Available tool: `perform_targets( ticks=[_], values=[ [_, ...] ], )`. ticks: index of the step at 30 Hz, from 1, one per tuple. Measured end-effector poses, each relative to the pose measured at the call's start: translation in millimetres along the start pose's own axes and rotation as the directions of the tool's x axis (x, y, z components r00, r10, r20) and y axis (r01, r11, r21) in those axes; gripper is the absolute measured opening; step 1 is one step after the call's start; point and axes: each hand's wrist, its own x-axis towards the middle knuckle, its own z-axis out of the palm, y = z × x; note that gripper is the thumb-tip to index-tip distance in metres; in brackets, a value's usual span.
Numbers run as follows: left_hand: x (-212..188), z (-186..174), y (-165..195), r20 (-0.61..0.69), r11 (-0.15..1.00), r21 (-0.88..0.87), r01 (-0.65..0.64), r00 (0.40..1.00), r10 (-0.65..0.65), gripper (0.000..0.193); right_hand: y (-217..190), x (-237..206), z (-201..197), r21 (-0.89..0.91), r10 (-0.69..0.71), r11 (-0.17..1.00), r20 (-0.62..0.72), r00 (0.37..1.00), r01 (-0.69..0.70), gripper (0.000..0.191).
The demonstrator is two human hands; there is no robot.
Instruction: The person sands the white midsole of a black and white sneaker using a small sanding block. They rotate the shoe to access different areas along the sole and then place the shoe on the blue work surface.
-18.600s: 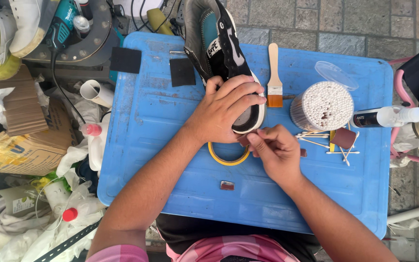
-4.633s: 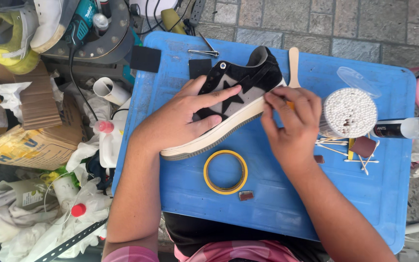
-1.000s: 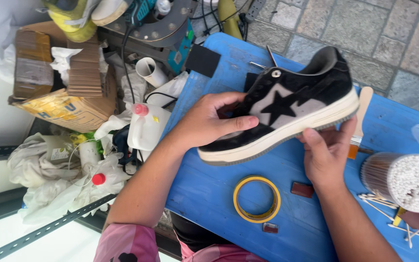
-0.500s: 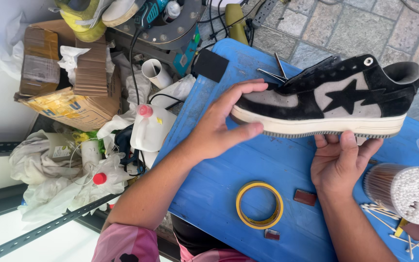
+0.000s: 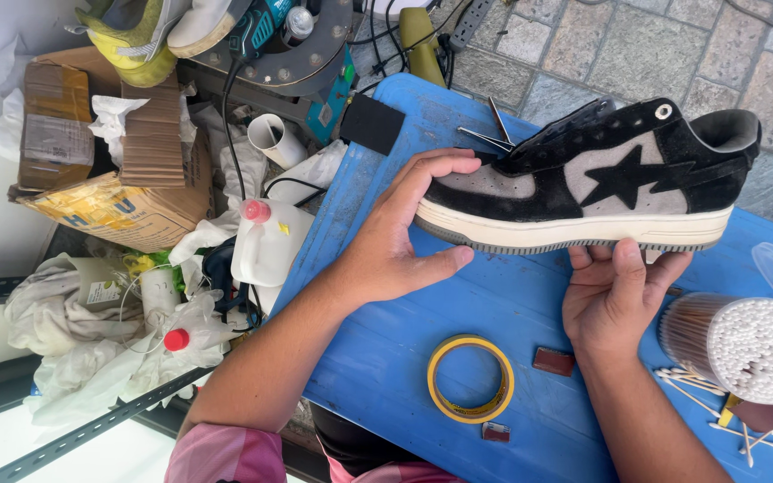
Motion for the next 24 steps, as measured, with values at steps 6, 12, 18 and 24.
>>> perform_targets(
  ticks=[6, 12, 18, 24],
  values=[
    [0.1, -10.3, -1.2, -0.058, 0.999, 0.04, -0.031, 0.998, 0.033, 0.076, -0.3, 1.2, 10.0, -0.041, -0.031, 0.999, 0.066, 0.997, 0.034, 0.042],
    [4.9, -30.7, -23.0, -0.135, 0.999, -0.013, 0.037, 0.99, -0.038, 0.038, 6.7, -6.0, 14.6, -0.122, -0.065, 0.989, 0.18, 0.982, 0.088, 0.042],
    [5.1, -32.6, -40.3, -0.148, 0.999, 0.009, -0.051, 0.988, 0.052, 0.037, 8.5, -5.4, 21.3, -0.165, -0.059, 0.982, 0.171, 0.984, 0.088, 0.058],
    [4.8, -30.6, -48.9, -0.191, 0.994, 0.06, -0.087, 0.977, 0.097, 0.041, 5.2, -4.4, 28.4, -0.135, -0.043, 0.988, 0.217, 0.975, 0.074, 0.068]
  ],
)
